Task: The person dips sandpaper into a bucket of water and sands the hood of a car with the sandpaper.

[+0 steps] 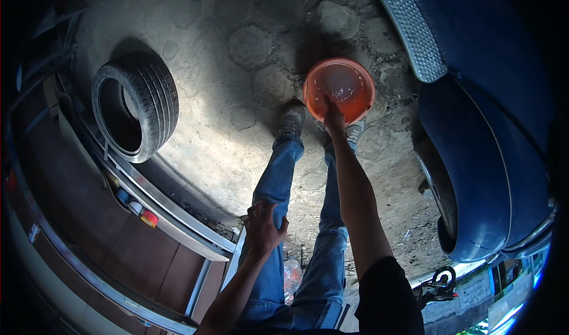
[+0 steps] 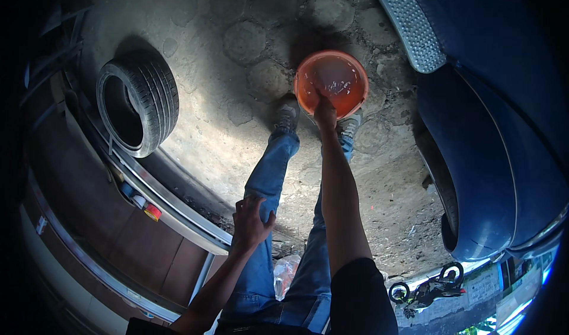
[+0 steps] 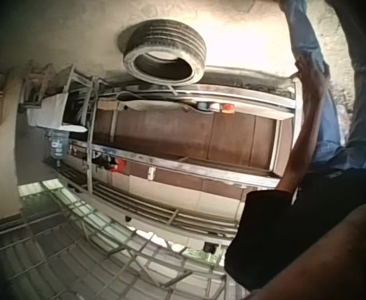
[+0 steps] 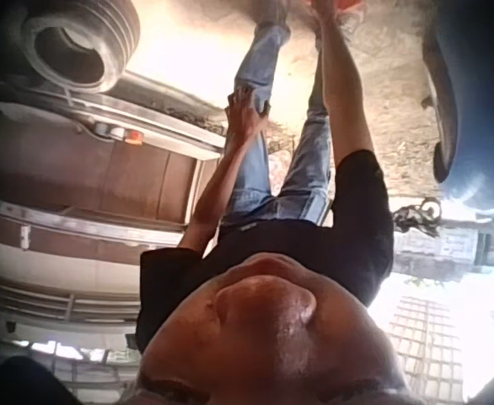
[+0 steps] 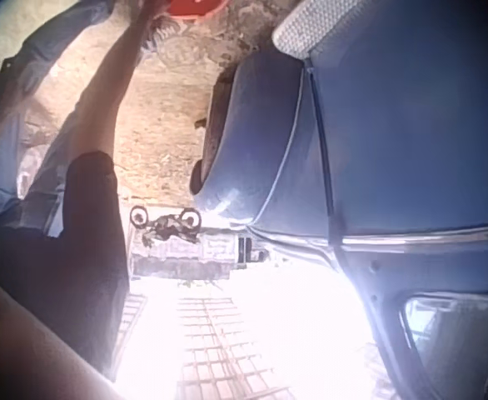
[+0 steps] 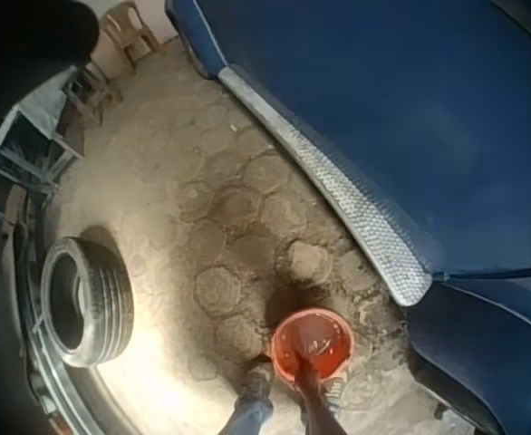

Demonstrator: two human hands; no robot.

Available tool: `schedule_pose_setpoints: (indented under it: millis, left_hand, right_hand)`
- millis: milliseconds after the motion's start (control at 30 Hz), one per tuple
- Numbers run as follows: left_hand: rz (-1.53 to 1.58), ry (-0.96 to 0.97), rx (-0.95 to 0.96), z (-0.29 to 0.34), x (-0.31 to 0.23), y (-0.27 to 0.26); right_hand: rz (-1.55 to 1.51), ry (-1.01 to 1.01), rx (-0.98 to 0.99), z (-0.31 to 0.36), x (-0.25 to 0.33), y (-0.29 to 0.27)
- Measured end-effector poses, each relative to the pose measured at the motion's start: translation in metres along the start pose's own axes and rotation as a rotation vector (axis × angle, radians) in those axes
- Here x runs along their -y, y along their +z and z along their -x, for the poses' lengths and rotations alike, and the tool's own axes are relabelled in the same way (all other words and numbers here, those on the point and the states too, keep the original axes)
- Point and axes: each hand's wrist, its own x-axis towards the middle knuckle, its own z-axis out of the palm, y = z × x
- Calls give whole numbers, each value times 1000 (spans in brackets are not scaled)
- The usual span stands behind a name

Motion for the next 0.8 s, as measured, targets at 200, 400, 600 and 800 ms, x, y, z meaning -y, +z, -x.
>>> schedule_pose_setpoints:
  millis: [200, 400, 600, 800]
  left_hand:
    - [167, 101, 64, -38, -26, 19]
    - [256, -164, 134, -64, 43, -32]
    - [349, 137, 187, -117, 55, -127]
    - [32, 107, 156, -106, 12, -212]
  right_hand:
    - [-186, 439, -85, 59, -33, -107]
    - [-1422, 736, -141, 214, 106, -270]
    - [-1848, 429, -573, 363, 112, -419]
    - [-2076, 498, -1037, 497, 8, -377]
